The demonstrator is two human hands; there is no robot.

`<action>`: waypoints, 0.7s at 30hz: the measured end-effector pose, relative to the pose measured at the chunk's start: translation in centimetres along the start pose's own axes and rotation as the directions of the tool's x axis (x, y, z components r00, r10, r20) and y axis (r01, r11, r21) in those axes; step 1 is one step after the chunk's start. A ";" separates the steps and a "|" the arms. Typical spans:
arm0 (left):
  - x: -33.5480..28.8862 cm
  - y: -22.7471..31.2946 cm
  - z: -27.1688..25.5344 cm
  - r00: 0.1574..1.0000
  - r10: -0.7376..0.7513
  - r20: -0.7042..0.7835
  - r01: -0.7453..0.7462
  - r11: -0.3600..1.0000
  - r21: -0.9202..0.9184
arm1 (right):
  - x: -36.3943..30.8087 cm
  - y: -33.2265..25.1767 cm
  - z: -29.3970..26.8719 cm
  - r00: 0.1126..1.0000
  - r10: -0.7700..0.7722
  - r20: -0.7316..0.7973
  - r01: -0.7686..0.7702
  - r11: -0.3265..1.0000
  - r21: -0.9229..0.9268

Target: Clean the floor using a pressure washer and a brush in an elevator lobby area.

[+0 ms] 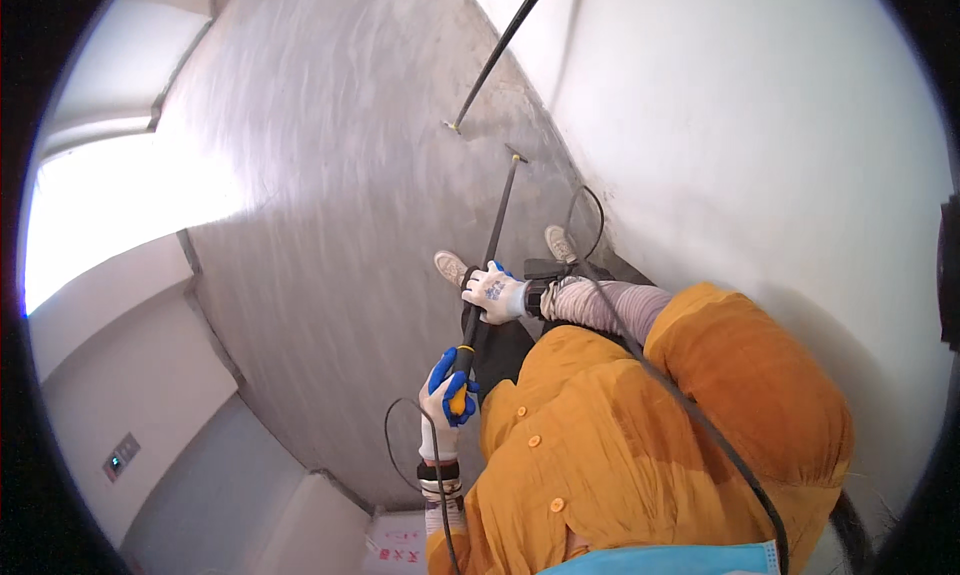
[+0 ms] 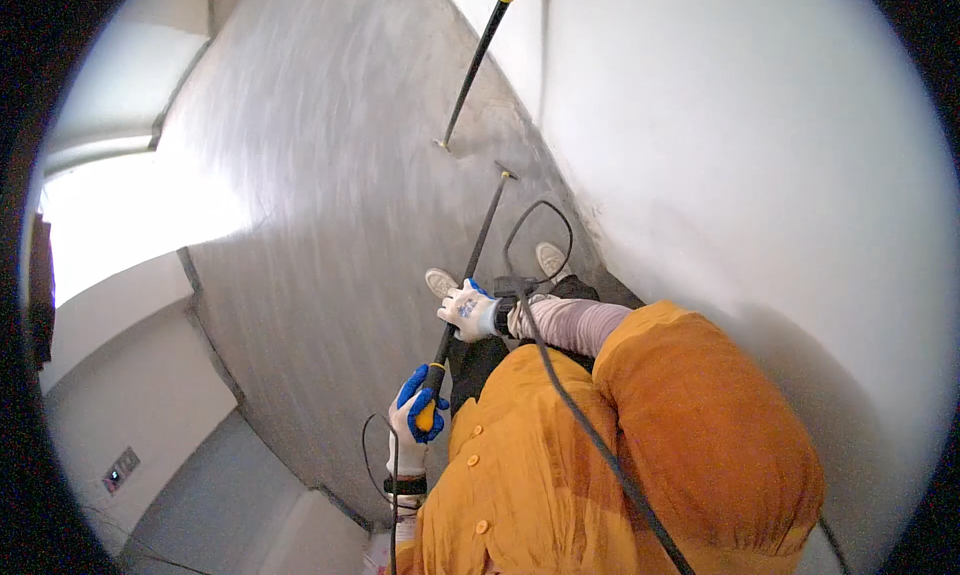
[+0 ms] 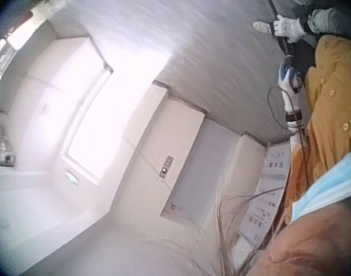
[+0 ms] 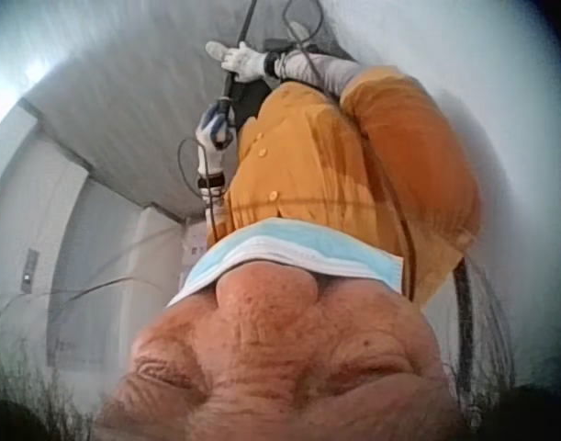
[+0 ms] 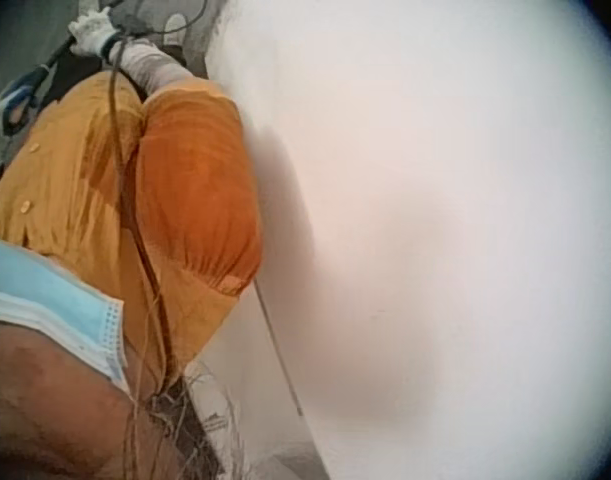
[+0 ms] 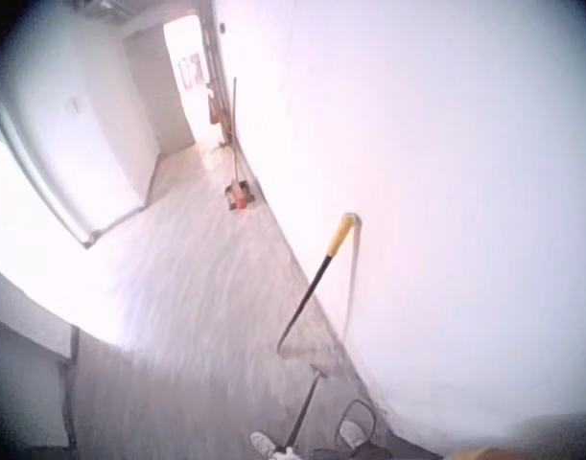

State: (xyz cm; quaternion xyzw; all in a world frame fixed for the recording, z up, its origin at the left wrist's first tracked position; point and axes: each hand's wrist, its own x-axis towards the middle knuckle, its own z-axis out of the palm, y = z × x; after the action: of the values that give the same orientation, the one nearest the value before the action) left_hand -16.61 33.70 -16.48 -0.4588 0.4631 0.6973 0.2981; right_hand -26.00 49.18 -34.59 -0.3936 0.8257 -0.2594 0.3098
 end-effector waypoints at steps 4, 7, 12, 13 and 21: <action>1.9 4.0 -2.5 0.985 0.148 0.084 -0.162 0.964 0.209 | 4.6 -0.2 -1.2 0.993 0.118 -0.005 -0.118 0.989 -0.083; 5.0 7.2 -4.2 0.971 0.174 0.163 -0.193 0.975 0.109 | 7.9 -0.3 -2.1 0.946 0.298 -0.125 -0.311 0.944 -0.108; 9.3 10.5 -3.3 0.981 0.106 0.163 -0.135 0.974 0.180 | 10.8 4.3 -1.8 0.923 0.369 -0.110 -0.383 0.908 -0.170; 10.0 10.8 -2.8 0.980 0.088 0.176 -0.122 0.974 0.190 | 11.1 5.3 -2.4 0.922 0.377 -0.083 -0.385 0.913 -0.134; 10.4 16.4 -4.7 0.970 0.028 0.242 -0.102 0.950 0.296 | 14.4 4.2 -2.0 0.872 0.375 -0.316 -0.383 0.923 0.038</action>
State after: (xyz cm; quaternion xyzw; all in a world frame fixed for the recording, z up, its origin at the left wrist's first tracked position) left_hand -32.86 22.81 -20.63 -0.3057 0.5421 0.6758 0.3949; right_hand -36.64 40.19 -40.46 -0.1812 0.9289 -0.2430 0.2127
